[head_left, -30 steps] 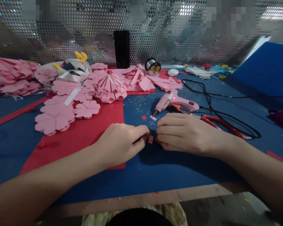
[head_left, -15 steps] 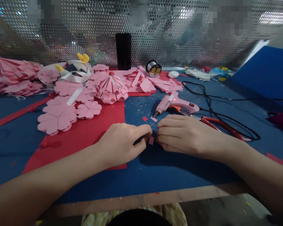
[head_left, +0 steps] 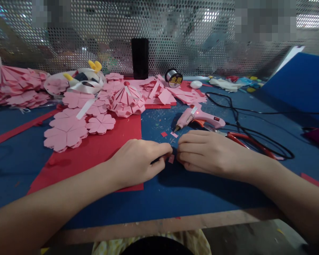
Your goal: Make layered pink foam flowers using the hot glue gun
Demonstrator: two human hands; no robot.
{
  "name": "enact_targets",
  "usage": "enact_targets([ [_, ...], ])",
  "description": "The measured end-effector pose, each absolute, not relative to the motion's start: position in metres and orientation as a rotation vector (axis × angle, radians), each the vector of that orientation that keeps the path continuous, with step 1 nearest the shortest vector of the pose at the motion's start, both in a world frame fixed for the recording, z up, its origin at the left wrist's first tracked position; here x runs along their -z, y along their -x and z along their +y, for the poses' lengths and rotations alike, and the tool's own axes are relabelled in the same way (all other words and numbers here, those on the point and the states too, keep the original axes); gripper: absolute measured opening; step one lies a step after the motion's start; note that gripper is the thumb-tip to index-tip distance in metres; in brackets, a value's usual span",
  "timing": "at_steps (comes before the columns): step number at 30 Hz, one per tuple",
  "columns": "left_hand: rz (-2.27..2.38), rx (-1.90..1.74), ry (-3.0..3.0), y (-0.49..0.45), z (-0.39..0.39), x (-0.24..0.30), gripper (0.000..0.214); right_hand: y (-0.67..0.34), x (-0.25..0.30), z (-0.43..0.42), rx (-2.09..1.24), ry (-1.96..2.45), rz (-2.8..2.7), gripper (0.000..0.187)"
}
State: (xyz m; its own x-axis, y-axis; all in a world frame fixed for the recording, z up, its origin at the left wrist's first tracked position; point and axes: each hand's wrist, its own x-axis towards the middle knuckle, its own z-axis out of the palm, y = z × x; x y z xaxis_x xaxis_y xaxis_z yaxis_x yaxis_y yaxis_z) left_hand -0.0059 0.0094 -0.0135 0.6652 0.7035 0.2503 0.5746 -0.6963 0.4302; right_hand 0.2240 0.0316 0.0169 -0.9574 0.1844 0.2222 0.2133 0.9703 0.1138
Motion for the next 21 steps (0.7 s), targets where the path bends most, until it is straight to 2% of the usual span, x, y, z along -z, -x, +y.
enact_targets([
  [21,0.892,-0.682,-2.814,0.0108,0.0117,0.0166,0.016,-0.2258,-0.0150,0.0313,0.177,0.315,-2.925,0.028],
])
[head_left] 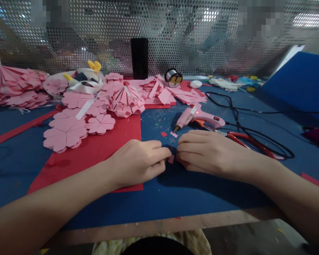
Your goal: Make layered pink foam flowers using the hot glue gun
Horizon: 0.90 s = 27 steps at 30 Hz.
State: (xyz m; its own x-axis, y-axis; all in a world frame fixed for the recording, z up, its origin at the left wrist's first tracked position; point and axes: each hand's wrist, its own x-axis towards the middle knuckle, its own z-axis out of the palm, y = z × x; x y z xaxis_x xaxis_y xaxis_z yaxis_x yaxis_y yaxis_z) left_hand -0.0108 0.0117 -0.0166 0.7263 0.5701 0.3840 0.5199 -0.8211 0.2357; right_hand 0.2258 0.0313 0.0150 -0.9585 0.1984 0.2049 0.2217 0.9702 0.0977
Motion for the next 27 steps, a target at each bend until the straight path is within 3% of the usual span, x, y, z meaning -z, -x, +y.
enact_targets([
  [19,0.857,-0.594,-2.829,0.013,0.013,0.017,0.017,-0.225,-0.016,0.031,0.218,0.324,-2.926,0.030],
  [27,1.066,-0.584,-2.502,0.003,0.017,0.014,0.015,-0.225,-0.013,0.030,0.269,0.324,-2.934,0.030],
])
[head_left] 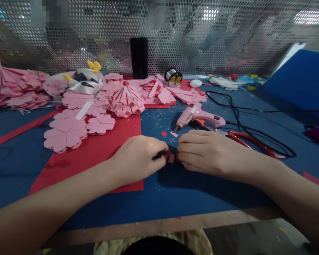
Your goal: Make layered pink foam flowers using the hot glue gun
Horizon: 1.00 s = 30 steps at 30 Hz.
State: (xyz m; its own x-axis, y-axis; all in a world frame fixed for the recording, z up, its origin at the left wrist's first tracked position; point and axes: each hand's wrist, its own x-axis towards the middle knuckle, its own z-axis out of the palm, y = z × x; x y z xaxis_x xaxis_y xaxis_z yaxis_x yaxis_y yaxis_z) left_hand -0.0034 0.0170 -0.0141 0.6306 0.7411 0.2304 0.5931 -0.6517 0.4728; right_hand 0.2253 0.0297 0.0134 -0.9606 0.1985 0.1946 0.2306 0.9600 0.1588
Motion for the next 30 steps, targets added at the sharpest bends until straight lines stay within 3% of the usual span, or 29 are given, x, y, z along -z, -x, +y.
enact_targets([
  [7,1.302,-0.518,-2.131,-0.001,0.018,0.004,0.014,-0.225,-0.017,0.028,0.269,0.326,-2.957,0.032],
  [12,1.275,-0.569,-2.087,-0.001,0.017,0.004,0.017,-0.238,-0.028,0.035,0.135,0.334,-2.860,0.021],
  [17,1.246,-0.597,-2.105,0.000,0.016,0.008,0.016,-0.251,-0.037,0.047,0.370,1.181,-2.363,0.041],
  [21,1.266,-0.571,-2.100,0.000,0.015,0.008,0.015,-0.258,-0.023,0.062,0.404,1.757,-2.334,0.043],
  [30,1.270,-0.595,-2.087,0.000,0.014,0.008,0.013,-0.265,-0.022,0.080,0.149,1.826,-2.425,0.028],
])
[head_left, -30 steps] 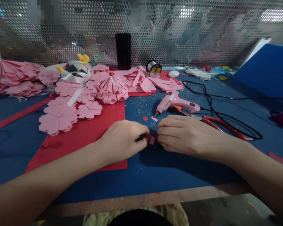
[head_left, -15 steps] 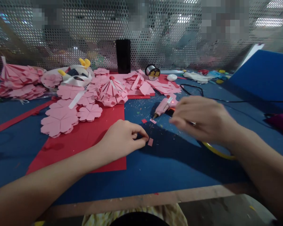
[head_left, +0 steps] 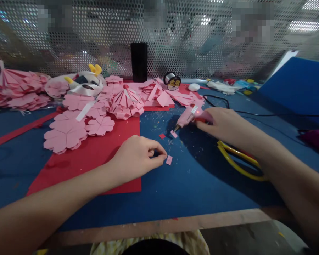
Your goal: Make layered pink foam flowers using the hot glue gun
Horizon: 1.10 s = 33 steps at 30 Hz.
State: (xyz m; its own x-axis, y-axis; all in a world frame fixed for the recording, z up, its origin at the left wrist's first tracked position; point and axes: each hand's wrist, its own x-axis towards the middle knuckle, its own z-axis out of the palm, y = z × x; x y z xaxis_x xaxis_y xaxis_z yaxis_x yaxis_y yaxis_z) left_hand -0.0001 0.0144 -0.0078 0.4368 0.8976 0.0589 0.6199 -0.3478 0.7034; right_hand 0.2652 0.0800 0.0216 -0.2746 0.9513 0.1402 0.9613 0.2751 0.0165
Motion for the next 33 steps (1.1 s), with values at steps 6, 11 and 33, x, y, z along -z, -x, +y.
enact_targets([
  [6,1.262,-0.624,-2.105,0.000,0.014,0.009,0.014,-0.269,-0.031,0.076,0.195,1.800,-2.363,0.027],
  [11,1.265,-0.597,-2.107,0.001,0.014,0.010,0.013,-0.267,-0.030,0.072,0.172,1.723,-2.383,0.024],
  [33,1.260,-0.809,-2.120,-0.002,0.016,0.006,0.012,-0.248,-0.027,0.063,0.061,1.516,-2.418,0.024],
])
